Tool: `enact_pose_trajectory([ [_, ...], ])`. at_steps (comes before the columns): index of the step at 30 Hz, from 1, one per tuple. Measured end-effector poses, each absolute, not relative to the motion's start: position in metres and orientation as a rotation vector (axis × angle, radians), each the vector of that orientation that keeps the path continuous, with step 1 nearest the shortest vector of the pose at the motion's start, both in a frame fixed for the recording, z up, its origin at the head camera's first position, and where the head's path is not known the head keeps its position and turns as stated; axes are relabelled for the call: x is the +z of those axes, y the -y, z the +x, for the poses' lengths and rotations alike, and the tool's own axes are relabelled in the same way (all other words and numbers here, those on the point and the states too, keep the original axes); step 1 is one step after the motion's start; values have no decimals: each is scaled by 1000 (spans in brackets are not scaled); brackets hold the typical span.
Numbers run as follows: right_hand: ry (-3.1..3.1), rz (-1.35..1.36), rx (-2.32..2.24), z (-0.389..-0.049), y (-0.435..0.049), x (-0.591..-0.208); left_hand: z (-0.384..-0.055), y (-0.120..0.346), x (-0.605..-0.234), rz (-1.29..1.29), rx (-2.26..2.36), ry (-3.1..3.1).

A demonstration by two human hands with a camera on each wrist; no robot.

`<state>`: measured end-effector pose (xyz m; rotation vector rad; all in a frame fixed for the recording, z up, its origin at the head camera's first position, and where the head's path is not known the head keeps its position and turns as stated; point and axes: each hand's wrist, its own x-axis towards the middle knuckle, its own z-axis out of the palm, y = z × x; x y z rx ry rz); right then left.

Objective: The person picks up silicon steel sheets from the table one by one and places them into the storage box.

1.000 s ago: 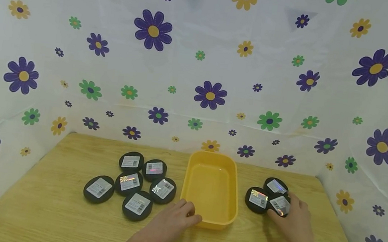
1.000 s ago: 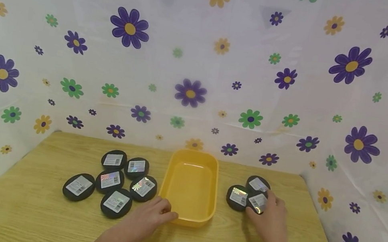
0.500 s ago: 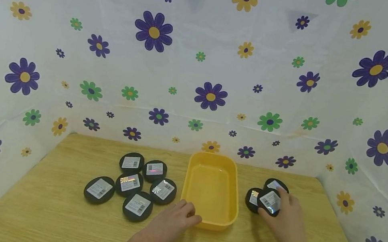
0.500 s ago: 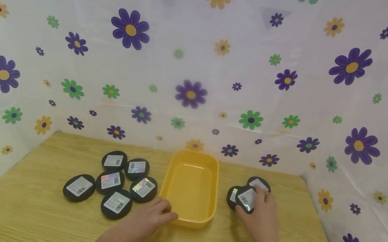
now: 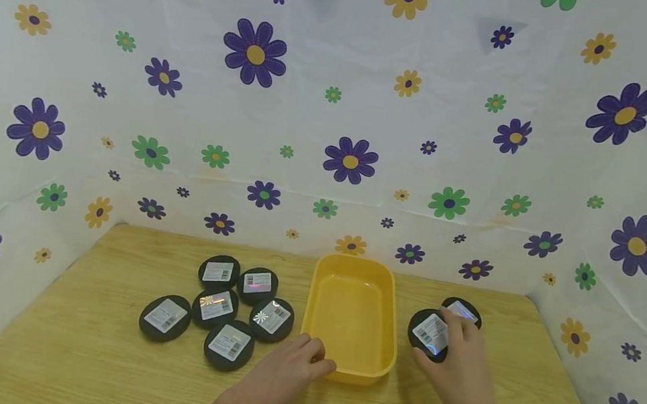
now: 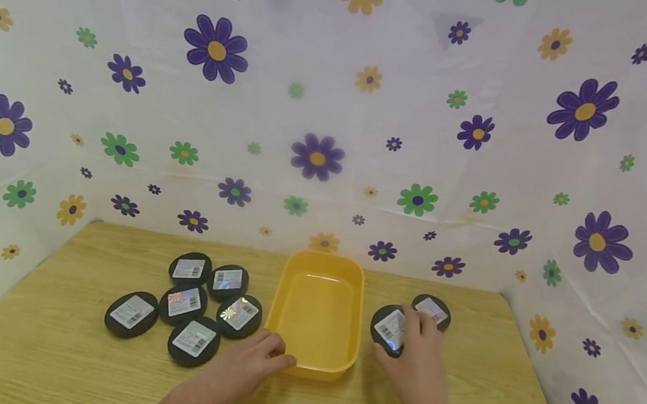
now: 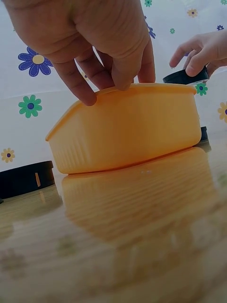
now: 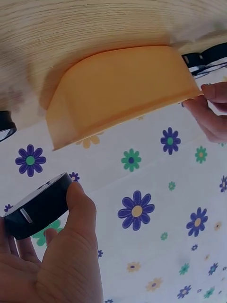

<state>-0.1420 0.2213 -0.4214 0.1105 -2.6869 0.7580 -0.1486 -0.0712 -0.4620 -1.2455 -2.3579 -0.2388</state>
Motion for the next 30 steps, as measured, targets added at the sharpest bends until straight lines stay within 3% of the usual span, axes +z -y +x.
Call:
enact_pose_trajectory([
  [30,2612,379,840,-145,-184,-448,-151,71,-461,-1257,-264,2341],
])
